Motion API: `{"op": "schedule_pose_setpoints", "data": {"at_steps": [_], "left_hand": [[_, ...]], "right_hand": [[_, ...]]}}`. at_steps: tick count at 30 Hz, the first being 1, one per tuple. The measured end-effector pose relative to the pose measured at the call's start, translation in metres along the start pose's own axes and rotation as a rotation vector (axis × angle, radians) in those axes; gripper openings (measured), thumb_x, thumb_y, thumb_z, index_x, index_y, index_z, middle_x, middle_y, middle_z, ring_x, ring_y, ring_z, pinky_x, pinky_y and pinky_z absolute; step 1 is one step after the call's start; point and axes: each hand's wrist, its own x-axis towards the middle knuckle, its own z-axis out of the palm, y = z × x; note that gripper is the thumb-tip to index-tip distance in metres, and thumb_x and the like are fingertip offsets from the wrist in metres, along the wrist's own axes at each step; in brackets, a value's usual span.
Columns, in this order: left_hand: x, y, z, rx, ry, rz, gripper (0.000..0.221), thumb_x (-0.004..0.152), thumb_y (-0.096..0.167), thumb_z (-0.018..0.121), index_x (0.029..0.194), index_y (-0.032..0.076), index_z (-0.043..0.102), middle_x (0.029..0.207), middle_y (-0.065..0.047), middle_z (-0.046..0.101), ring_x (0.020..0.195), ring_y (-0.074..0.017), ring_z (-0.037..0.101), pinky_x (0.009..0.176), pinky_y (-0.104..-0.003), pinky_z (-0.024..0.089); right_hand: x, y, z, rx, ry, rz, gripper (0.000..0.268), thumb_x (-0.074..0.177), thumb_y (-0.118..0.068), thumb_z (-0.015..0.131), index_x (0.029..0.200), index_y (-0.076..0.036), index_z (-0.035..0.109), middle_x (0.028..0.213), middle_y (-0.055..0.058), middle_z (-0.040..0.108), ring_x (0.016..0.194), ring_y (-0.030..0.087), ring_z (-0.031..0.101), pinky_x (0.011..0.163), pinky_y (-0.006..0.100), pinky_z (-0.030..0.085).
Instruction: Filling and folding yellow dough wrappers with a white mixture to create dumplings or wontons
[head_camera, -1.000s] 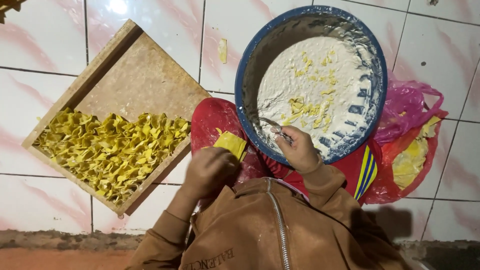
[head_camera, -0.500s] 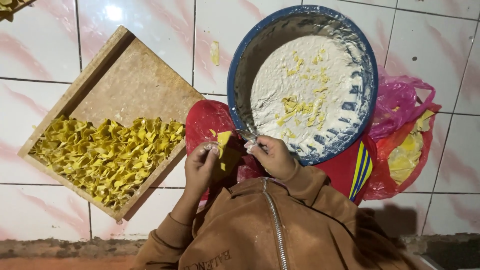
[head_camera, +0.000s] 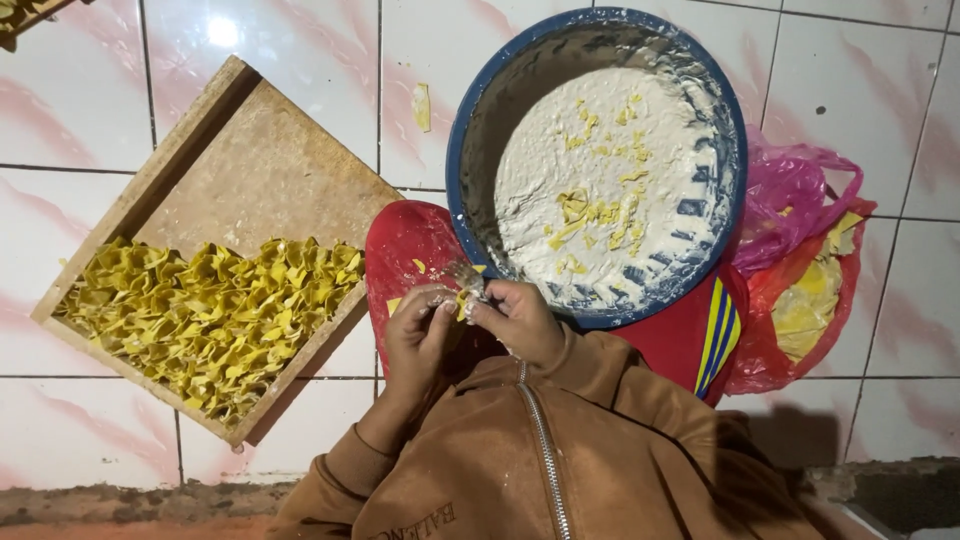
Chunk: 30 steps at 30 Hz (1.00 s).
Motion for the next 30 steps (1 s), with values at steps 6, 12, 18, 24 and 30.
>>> {"op": "schedule_pose_setpoints", "data": {"at_steps": [6, 12, 18, 24, 30], "left_hand": [[-0.003, 0.001, 0.001, 0.006, -0.047, -0.013, 0.009, 0.094, 0.007, 0.069, 0.089, 0.003, 0.075, 0.089, -0.014, 0.077, 0.086, -0.0334, 0.074, 0.081, -0.041, 0.054], [-0.004, 0.009, -0.001, 0.096, -0.070, 0.036, 0.004, 0.084, 0.005, 0.079, 0.087, 0.003, 0.077, 0.089, -0.015, 0.078, 0.088, -0.0368, 0.076, 0.080, -0.042, 0.057], [-0.008, 0.000, -0.004, 0.168, -0.059, 0.051, 0.006, 0.084, 0.007, 0.078, 0.090, 0.006, 0.080, 0.091, -0.012, 0.079, 0.090, -0.0356, 0.076, 0.081, -0.041, 0.057], [-0.007, 0.000, -0.003, 0.174, -0.016, 0.043, 0.002, 0.083, 0.006, 0.078, 0.084, 0.007, 0.080, 0.086, -0.012, 0.079, 0.086, -0.0362, 0.077, 0.077, -0.040, 0.059], [-0.009, -0.012, 0.002, 0.096, 0.056, 0.005, 0.004, 0.085, 0.003, 0.073, 0.082, 0.003, 0.076, 0.084, -0.017, 0.078, 0.085, -0.0381, 0.076, 0.077, -0.042, 0.058]], "right_hand": [[-0.003, 0.031, -0.013, 0.243, -0.008, 0.210, 0.019, 0.088, -0.003, 0.075, 0.073, 0.001, 0.065, 0.053, 0.002, 0.054, 0.049, 0.002, 0.048, 0.044, 0.017, 0.037], [-0.003, 0.011, -0.006, 0.223, 0.036, 0.173, 0.018, 0.087, -0.001, 0.079, 0.072, 0.002, 0.071, 0.060, 0.006, 0.063, 0.062, 0.006, 0.053, 0.056, 0.021, 0.048], [-0.004, 0.030, -0.006, 0.166, 0.047, 0.154, 0.017, 0.085, -0.004, 0.083, 0.071, 0.002, 0.074, 0.064, 0.007, 0.069, 0.068, 0.007, 0.056, 0.062, 0.026, 0.054], [-0.004, 0.066, -0.017, 0.110, 0.026, 0.081, 0.011, 0.084, 0.001, 0.077, 0.075, 0.003, 0.071, 0.063, 0.003, 0.063, 0.069, 0.007, 0.055, 0.062, 0.023, 0.051], [-0.003, 0.032, -0.006, 0.212, 0.080, 0.067, 0.009, 0.084, 0.002, 0.075, 0.076, 0.004, 0.070, 0.065, 0.006, 0.066, 0.066, 0.010, 0.057, 0.063, 0.027, 0.054]]}}
